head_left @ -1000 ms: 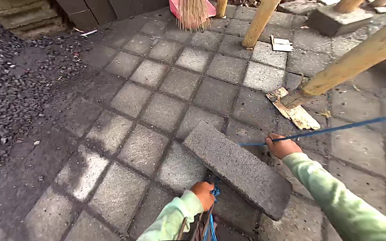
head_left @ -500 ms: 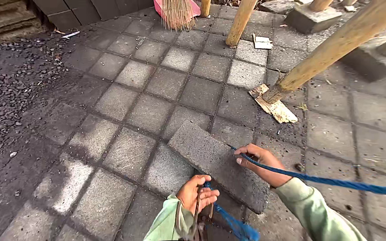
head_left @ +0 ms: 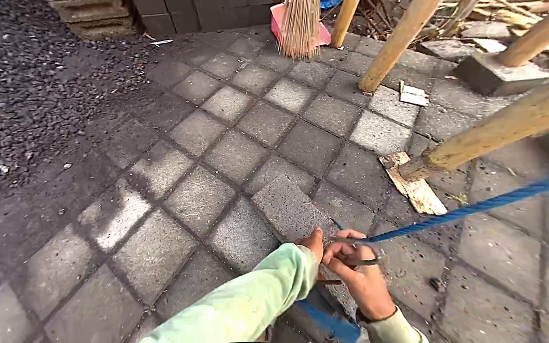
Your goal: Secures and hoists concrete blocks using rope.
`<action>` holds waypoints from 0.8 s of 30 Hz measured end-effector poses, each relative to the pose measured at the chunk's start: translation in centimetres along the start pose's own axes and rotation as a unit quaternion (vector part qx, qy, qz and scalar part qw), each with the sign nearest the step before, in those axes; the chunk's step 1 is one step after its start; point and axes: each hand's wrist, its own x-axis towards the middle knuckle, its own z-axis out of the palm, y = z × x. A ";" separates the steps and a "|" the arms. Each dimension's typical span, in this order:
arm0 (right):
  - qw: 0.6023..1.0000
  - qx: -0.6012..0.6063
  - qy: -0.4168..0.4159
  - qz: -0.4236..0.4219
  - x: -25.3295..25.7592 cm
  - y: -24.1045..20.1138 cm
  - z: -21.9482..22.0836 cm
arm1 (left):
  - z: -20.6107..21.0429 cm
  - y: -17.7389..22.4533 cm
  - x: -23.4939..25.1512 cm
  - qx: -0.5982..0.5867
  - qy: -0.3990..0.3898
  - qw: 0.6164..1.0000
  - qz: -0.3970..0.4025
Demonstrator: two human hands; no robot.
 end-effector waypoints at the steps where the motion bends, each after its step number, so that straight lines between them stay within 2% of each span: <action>1: 1.000 0.011 0.024 -0.007 0.0 0.2 -0.2 | -1.4 -0.5 -0.1 0.047 -0.032 0.998 -0.001; 3: 0.998 0.057 0.038 -0.016 0.3 0.7 -0.6 | -4.5 -0.6 -0.9 0.226 -0.039 0.972 0.053; 5: 0.996 0.091 0.025 -0.009 0.6 0.8 -0.7 | -7.0 1.0 -1.7 0.336 -0.011 0.923 0.189; 6: 0.995 0.096 0.023 0.002 0.7 0.7 -0.5 | -7.4 2.3 -2.3 0.341 -0.013 0.900 0.272; 7: 0.995 0.094 0.020 0.013 0.9 0.6 -0.2 | -7.1 3.8 -3.2 0.324 -0.038 0.880 0.345; 9: 0.995 0.083 0.042 0.031 1.0 0.3 0.3 | -4.7 6.3 -5.3 0.331 -0.126 0.826 0.439; 12: 0.990 0.046 0.128 0.024 0.3 -0.7 1.6 | 0.7 8.0 -7.7 0.405 -0.187 0.746 0.494; 14: 0.983 0.074 0.167 0.004 0.4 -1.2 2.5 | 2.2 8.2 -7.4 0.406 -0.167 0.739 0.512; 17: 0.942 0.243 0.233 -0.010 1.2 -1.0 3.0 | 0.4 8.5 -5.2 0.320 -0.164 0.771 0.525; 20: 0.907 0.344 0.235 -0.064 1.0 0.3 2.3 | -1.6 7.6 -3.4 0.253 -0.198 0.795 0.514; 22: 0.896 0.368 0.239 -0.071 1.0 0.9 1.5 | -2.0 6.7 -2.8 0.271 -0.179 0.793 0.516; 24: 0.889 0.383 0.243 -0.056 0.9 1.2 0.8 | -2.3 5.6 -2.0 0.310 -0.161 0.772 0.530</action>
